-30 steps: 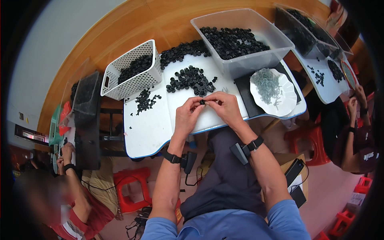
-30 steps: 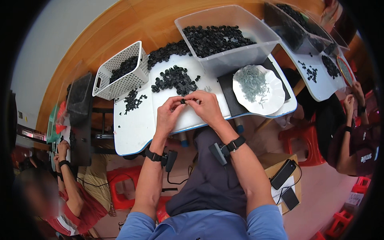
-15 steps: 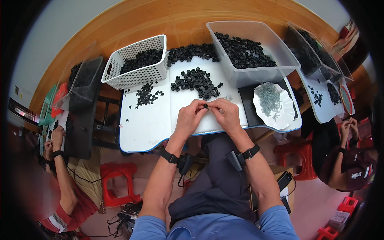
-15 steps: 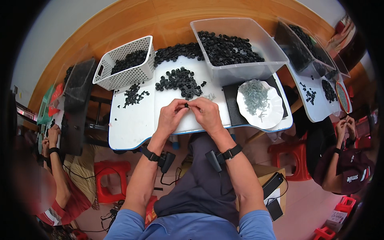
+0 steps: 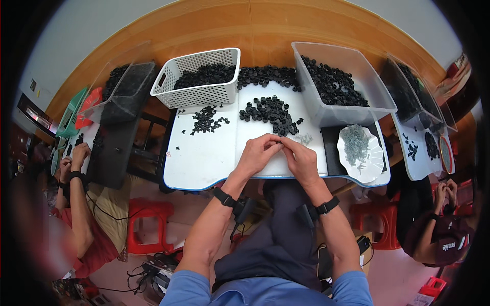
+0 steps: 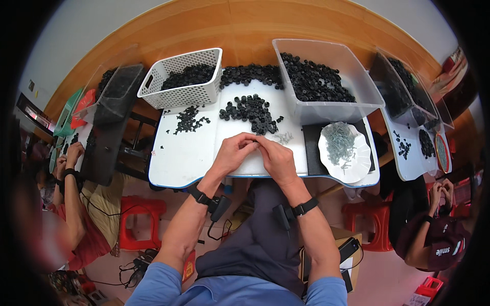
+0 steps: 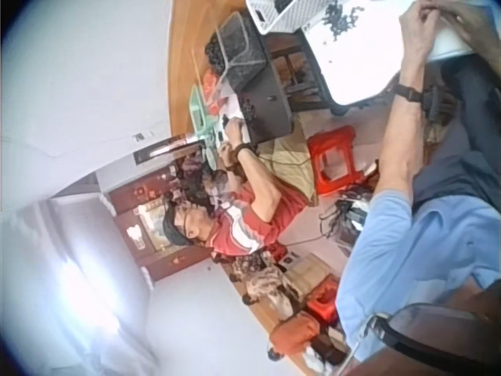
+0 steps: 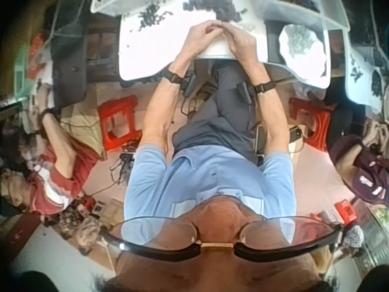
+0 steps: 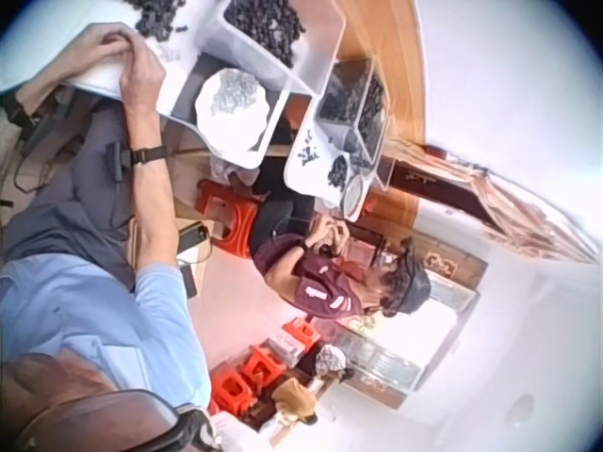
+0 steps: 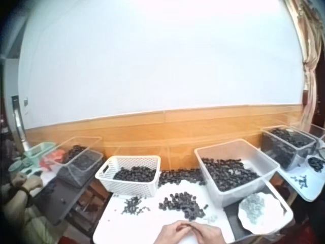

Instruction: Assembling small black plastic circular components with silver springs and fasteners at a workstation.

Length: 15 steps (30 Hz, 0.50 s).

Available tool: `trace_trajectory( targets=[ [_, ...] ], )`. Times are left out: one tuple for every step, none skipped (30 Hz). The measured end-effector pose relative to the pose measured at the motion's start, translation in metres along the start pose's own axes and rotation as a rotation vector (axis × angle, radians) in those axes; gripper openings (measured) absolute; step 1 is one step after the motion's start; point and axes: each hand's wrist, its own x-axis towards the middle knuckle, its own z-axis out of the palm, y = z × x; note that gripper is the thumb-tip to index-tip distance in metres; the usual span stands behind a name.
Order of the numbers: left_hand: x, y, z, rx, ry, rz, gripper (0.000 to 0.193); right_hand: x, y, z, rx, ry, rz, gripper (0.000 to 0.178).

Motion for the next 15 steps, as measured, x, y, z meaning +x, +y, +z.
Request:
trace_trajectory(
  targets=[
    [0.0,-0.001,-0.001,-0.022,-0.003,-0.008,0.026,0.0,0.0,0.0,0.01,-0.007,-0.013,0.029],
    [0.001,-0.002,-0.001,-0.045,-0.007,-0.017,0.025,0.001,0.0,0.0,0.013,-0.007,-0.016,0.029],
    [0.001,-0.002,-0.001,-0.043,-0.007,-0.017,0.025,0.0,0.001,0.0,0.034,-0.011,0.002,0.028],
    [0.002,-0.002,-0.001,-0.055,0.002,-0.014,0.025,0.0,0.002,0.0,0.055,-0.016,0.021,0.028],
    [0.002,-0.002,0.0,-0.068,0.01,-0.011,0.025,-0.002,0.004,0.0,0.055,-0.015,0.022,0.028],
    [0.002,-0.002,0.001,-0.066,0.011,-0.012,0.025,-0.002,0.005,0.001,0.162,-0.019,0.135,0.028],
    [0.002,-0.002,0.002,-0.078,0.02,-0.013,0.025,-0.002,0.006,0.001,0.269,-0.023,0.249,0.028],
    [0.001,-0.002,0.003,-0.091,0.029,-0.014,0.025,-0.003,0.007,0.001,0.27,-0.023,0.25,0.028],
    [0.001,-0.001,0.003,-0.091,0.027,-0.016,0.025,-0.001,0.007,0.0,0.317,-0.033,0.291,0.027],
    [0.001,-0.001,0.003,-0.058,0.042,-0.02,0.025,0.0,0.007,-0.002,0.363,-0.043,0.332,0.025],
    [0.0,-0.001,0.004,-0.026,0.057,-0.024,0.024,0.001,0.006,-0.003,0.36,-0.042,0.335,0.025],
    [0.0,0.001,0.006,-0.032,0.046,-0.024,0.024,0.001,0.007,-0.006,0.292,-0.024,0.354,0.023],
    [0.0,0.002,0.007,-0.012,0.056,-0.032,0.024,0.001,0.007,-0.008,0.222,-0.005,0.372,0.021],
    [0.0,0.003,0.008,0.007,0.065,-0.039,0.023,0.0,0.01,-0.008,0.209,-0.002,0.379,0.021],
    [-0.001,0.002,0.009,-0.002,0.087,-0.033,0.022,0.001,0.011,-0.007,0.209,0.15,0.424,0.018]
  ],
)
